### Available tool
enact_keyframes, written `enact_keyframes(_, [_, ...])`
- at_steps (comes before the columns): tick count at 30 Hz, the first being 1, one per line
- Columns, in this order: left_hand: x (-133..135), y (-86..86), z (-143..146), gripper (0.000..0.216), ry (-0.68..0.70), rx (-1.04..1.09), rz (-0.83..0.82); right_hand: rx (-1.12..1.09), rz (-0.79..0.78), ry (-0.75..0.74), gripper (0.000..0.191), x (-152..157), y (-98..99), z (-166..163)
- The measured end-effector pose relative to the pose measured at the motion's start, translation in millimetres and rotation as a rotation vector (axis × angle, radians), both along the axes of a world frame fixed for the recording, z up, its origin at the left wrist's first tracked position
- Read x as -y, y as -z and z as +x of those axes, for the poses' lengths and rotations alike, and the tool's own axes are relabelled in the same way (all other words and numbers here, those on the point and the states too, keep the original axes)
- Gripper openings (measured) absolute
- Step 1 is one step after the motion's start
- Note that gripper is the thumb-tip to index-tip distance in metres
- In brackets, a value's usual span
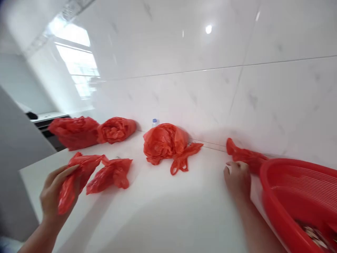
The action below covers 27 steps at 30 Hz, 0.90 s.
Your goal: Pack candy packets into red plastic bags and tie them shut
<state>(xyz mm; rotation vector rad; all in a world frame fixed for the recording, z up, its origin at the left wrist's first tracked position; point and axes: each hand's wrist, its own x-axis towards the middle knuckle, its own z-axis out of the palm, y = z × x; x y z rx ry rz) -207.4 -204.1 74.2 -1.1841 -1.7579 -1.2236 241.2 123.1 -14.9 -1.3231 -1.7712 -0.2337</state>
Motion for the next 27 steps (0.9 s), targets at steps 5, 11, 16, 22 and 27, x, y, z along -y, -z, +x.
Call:
enact_keyframes(5, [-10,-12.9,-9,0.033,-0.106,-0.019,-0.023,0.047,0.019,0.022,0.032,2,2.8,-4])
enact_keyframes(11, [-39,22.7,-17,0.065,-0.196,0.038,-0.703,0.038,-0.040,0.012,0.032,6,1.6,-6])
enact_keyframes(16, [-44,61.0,-36,0.069,-0.250,0.222,-0.877,0.050,-0.061,0.007,0.030,7,1.9,-3])
enact_keyframes(22, [-42,67.5,-74,0.058,-0.223,0.205,-0.821,0.094,-0.054,-0.051,0.028,14,-2.1,-26])
enact_keyframes(27, [-53,63.8,-76,0.053,-0.256,0.178,-0.653,0.208,-0.089,-0.331,0.039,52,-8.8,-92])
